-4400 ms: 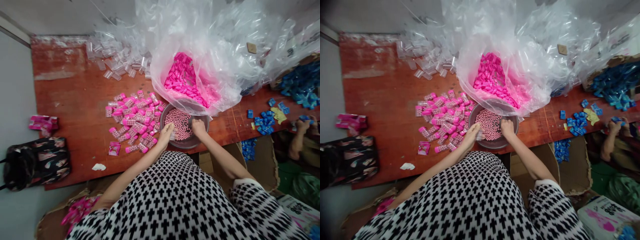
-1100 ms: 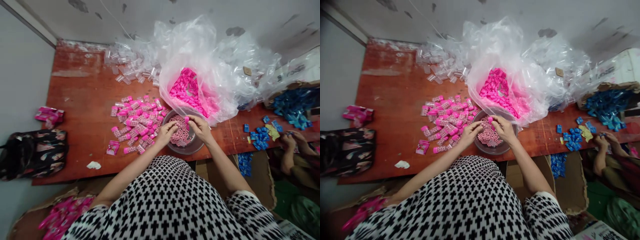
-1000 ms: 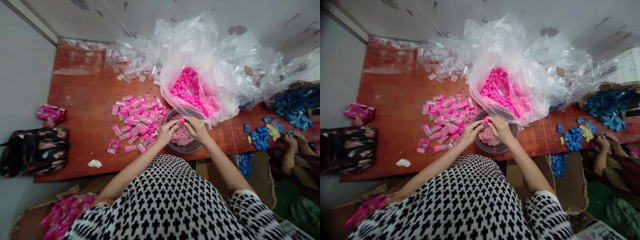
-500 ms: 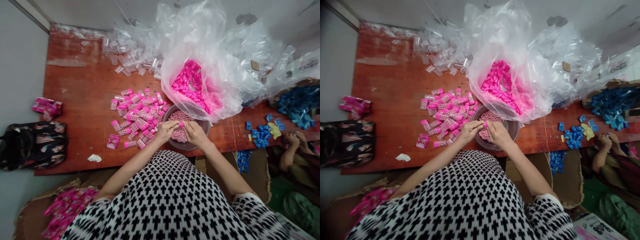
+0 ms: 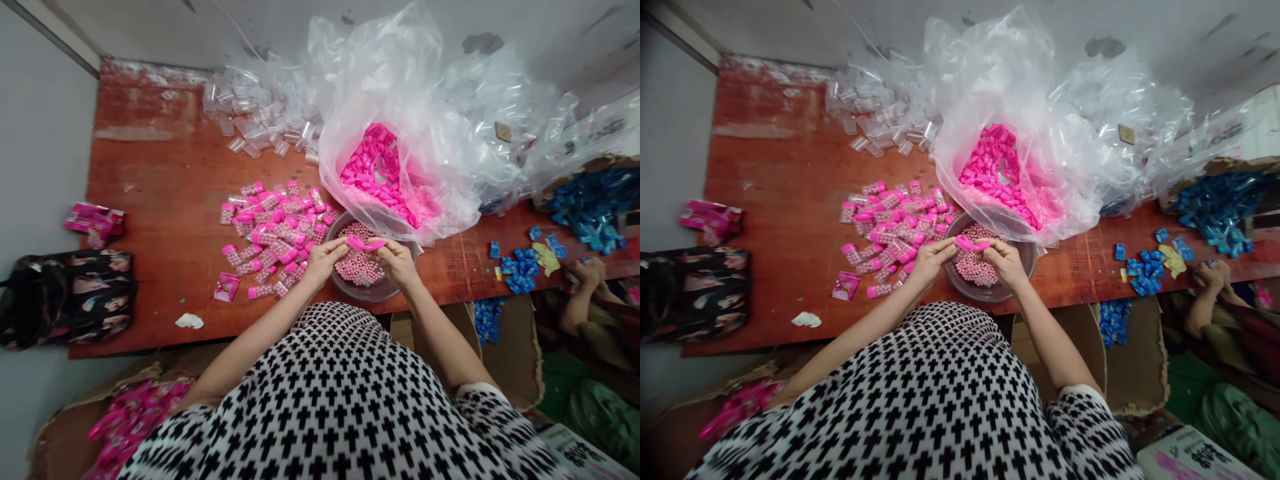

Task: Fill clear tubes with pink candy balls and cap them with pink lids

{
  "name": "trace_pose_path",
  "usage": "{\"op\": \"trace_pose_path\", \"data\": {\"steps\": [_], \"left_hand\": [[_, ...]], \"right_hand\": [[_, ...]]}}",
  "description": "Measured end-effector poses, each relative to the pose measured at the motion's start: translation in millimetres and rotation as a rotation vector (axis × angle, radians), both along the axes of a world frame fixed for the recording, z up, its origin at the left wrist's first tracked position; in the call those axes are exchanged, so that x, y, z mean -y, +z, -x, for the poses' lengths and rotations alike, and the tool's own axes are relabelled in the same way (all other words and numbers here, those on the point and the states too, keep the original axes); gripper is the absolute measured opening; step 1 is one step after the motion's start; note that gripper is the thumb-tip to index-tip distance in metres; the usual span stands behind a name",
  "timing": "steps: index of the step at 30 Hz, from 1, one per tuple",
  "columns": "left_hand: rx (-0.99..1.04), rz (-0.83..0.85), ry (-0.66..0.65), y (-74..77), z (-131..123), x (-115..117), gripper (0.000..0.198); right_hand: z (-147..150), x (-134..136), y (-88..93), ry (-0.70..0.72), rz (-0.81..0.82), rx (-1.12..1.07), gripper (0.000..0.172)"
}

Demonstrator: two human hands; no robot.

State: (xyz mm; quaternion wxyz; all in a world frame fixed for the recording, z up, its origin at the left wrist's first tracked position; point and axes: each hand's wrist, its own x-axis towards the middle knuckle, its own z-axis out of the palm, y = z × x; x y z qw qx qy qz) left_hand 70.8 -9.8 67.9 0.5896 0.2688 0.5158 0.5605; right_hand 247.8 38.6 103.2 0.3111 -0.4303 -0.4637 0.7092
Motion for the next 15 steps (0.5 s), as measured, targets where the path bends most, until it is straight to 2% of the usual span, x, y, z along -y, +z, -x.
{"op": "trace_pose_path", "data": {"steps": [2,4,7,12,15], "left_hand": [[-0.151,-0.091,-0.043,1.1,-1,2,0.036],[-0.257,-0.184,-0.066,2.4,-2,4,0.029],[-0.297,-0.248,-0.055,3.1,-3,7,0.026],[-0.317,-0.159,-0.084,-0.3,-4,15,0.030],[-0.382,-0.156,-0.093,-2.2,-2,17,0.030]], "right_hand": [[5,0,2.6,-0.002,0.095,-0.033,0.036],[10,0,7.1,0.089,0.234,-0.081,0.035],[16,3,9.7,0.138,0.406,-0.155,0.029],[31,19,-4.4,-0.080,0.472,-0.242,0.018],[37,26,-13.3,-0.156,0.580,-0.258,0.015]]}}
